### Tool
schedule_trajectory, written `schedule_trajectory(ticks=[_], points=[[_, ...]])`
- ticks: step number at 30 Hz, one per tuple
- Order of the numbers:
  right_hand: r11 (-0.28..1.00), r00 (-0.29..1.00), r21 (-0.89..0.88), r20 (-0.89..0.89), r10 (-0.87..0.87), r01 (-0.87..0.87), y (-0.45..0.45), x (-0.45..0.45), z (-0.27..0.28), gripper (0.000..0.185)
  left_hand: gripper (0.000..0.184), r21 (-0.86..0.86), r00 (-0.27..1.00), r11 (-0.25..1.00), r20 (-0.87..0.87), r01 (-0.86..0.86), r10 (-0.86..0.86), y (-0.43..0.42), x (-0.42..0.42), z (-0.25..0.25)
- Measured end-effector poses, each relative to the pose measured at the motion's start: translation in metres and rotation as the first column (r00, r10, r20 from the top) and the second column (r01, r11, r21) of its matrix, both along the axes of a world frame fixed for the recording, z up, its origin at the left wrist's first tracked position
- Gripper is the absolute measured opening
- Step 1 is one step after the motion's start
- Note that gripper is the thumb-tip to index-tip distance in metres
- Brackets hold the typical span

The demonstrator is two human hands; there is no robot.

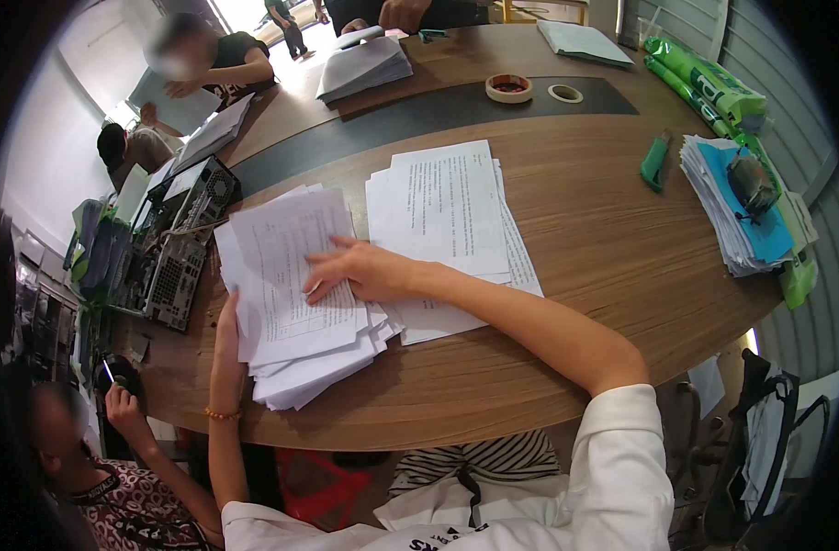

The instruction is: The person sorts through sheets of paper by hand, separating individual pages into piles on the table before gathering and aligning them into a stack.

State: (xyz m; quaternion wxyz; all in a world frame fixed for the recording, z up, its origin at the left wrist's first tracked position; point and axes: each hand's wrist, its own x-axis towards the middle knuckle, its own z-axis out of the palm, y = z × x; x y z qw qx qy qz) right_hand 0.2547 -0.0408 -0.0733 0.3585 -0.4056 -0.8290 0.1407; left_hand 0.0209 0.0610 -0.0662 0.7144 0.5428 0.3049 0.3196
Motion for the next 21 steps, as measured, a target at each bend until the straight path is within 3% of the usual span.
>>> schedule_trajectory(ticks=[1, 2, 4, 5, 7, 8, 10, 11, 13, 15, 17, 18, 20, 21], points=[[1.000, 0.999, 0.003, 0.039, 0.018, -0.018, 0.000, -0.001, 0.001, 0.051, 0.036, -0.111, 0.988, 0.994, 0.153, 0.012, 0.006, -0.005, 0.002, 0.005], [1.000, 0.999, 0.001, 0.040, 0.021, -0.021, 0.001, -0.001, -0.001, 0.051, 0.036, -0.113, 0.988, 0.994, 0.154, 0.008, 0.009, -0.002, 0.000, 0.002], [0.999, 0.995, 0.005, 0.089, -0.050, 0.050, 0.000, 0.001, -0.004, 0.054, 0.038, 0.051, 0.995, 0.999, -0.099, 0.002, 0.003, 0.005, -0.001, -0.006], [0.999, 0.995, 0.007, 0.088, -0.052, 0.051, 0.001, 0.002, -0.006, 0.054, 0.038, 0.053, 0.995, 0.999, -0.099, 0.003, 0.002, 0.005, -0.003, -0.007], [0.964, 0.964, 0.064, -0.085, -0.252, 0.258, -0.001, 0.000, 0.001, 0.060, 0.039, 0.186, 0.976, 0.981, -0.218, 0.049, -0.007, 0.002, -0.002, -0.004], [0.920, 0.933, 0.164, -0.107, -0.343, 0.357, 0.001, 0.004, -0.001, 0.056, 0.039, 0.188, 0.976, 0.981, -0.220, 0.054, -0.012, 0.001, -0.002, -0.004], [0.840, 0.829, 0.145, -0.312, -0.463, 0.524, 0.009, 0.030, -0.005, 0.048, 0.041, 0.164, 0.980, 0.986, -0.197, 0.025, 0.008, 0.001, -0.002, -0.003], [0.708, 0.729, 0.203, -0.320, -0.605, 0.676, 0.011, 0.047, -0.012, 0.044, 0.041, 0.163, 0.981, 0.986, -0.195, 0.025, 0.008, 0.002, -0.001, -0.003], [0.426, 0.451, 0.219, -0.078, -0.889, 0.878, 0.006, 0.088, -0.015, 0.060, 0.040, 0.127, 0.983, 0.992, -0.181, 0.002, 0.021, 0.002, -0.002, -0.004], [0.102, 0.055, 0.221, 0.209, -0.976, 0.970, -0.012, 0.111, -0.011, 0.081, 0.040, 0.138, 0.981, 0.990, -0.190, -0.008, 0.035, 0.004, -0.003, -0.005], [0.005, -0.047, 0.149, 0.344, -0.938, 0.989, -0.025, 0.135, -0.014, 0.080, 0.039, 0.147, 0.978, 0.989, -0.202, -0.014, 0.043, 0.006, -0.004, -0.006], [0.004, -0.048, 0.149, 0.347, -0.937, 0.989, -0.030, 0.141, -0.011, 0.080, 0.039, 0.133, 0.979, 0.991, -0.201, -0.003, 0.030, 0.008, -0.006, -0.007], [0.205, 0.219, -0.087, 0.209, -0.953, 0.975, -0.039, 0.151, -0.006, 0.069, 0.039, 0.118, 0.979, 0.993, -0.202, 0.013, 0.012, 0.011, -0.008, -0.009], [0.204, 0.218, -0.088, 0.209, -0.953, 0.975, -0.039, 0.152, -0.003, 0.069, 0.039, 0.116, 0.981, 0.993, -0.194, 0.018, 0.005, 0.013, -0.009, -0.011]])
